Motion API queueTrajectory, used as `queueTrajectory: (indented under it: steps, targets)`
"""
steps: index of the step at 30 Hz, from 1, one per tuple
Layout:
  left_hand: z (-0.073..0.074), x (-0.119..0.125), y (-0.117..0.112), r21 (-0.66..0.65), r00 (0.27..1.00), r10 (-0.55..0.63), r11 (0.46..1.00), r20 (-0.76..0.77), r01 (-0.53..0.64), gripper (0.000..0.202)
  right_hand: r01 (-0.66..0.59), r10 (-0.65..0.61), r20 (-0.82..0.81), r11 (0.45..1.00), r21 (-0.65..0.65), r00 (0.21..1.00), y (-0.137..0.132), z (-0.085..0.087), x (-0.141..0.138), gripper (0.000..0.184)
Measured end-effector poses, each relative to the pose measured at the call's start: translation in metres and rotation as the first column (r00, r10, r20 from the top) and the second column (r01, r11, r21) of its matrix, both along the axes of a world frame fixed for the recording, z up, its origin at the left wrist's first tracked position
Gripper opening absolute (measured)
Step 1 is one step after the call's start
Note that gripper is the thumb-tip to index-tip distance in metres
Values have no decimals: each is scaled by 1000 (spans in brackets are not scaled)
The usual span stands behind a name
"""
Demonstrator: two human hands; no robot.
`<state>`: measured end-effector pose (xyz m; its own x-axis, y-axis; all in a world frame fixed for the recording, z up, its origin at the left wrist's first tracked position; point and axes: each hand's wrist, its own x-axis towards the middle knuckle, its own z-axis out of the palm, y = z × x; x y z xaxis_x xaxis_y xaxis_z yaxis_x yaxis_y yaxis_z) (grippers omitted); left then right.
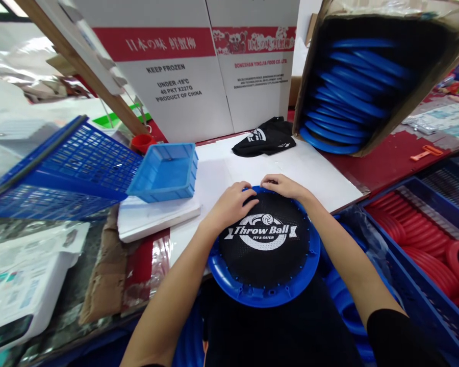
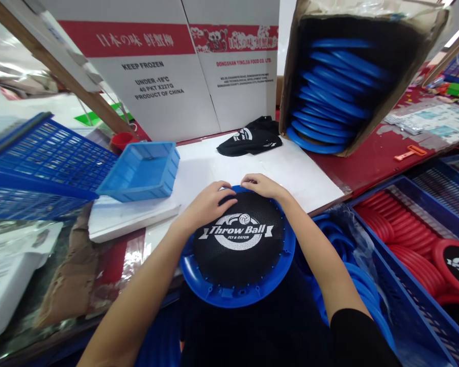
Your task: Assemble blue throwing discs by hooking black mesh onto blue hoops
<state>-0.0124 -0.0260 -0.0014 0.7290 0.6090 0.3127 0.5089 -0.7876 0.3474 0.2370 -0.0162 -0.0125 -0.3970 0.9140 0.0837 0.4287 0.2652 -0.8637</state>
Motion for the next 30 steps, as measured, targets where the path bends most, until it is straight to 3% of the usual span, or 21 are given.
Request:
queueTrajectory:
  steps: [6,11,15,20,24,27,30]
  targets:
    - [2,3,-8,101,985,48,994,-163,-32,31,-127,96,186,978,164,978,-8,8,-4,19]
    - [12,4,-14,158,954,164,979,-249,-127,33,-193,142,303,971,144,942,-5,14,-4,16]
    - [13,7,-14,108,944,187,981,-272,-163,17,-232,185,288,963,137,940,1,17,-7,7]
    - [9,2,-7,-49,973,180,981,-143,-189,18,-144,117,198,981,129,973,-3,13,-11,6]
    - [3,-6,2,-145,995,95,984,-34,-99,23,-73,46,149,981,180,988,-12,10,-13,11]
    - [-1,-10,9,-162,1000,29,986,-7,-30,20,-62,14,206,972,227,978,-17,10,-15,15]
    - [-1,-11,13,-193,998,34,981,57,-23,16,-81,-8,306,958,275,952,-19,10,-17,18]
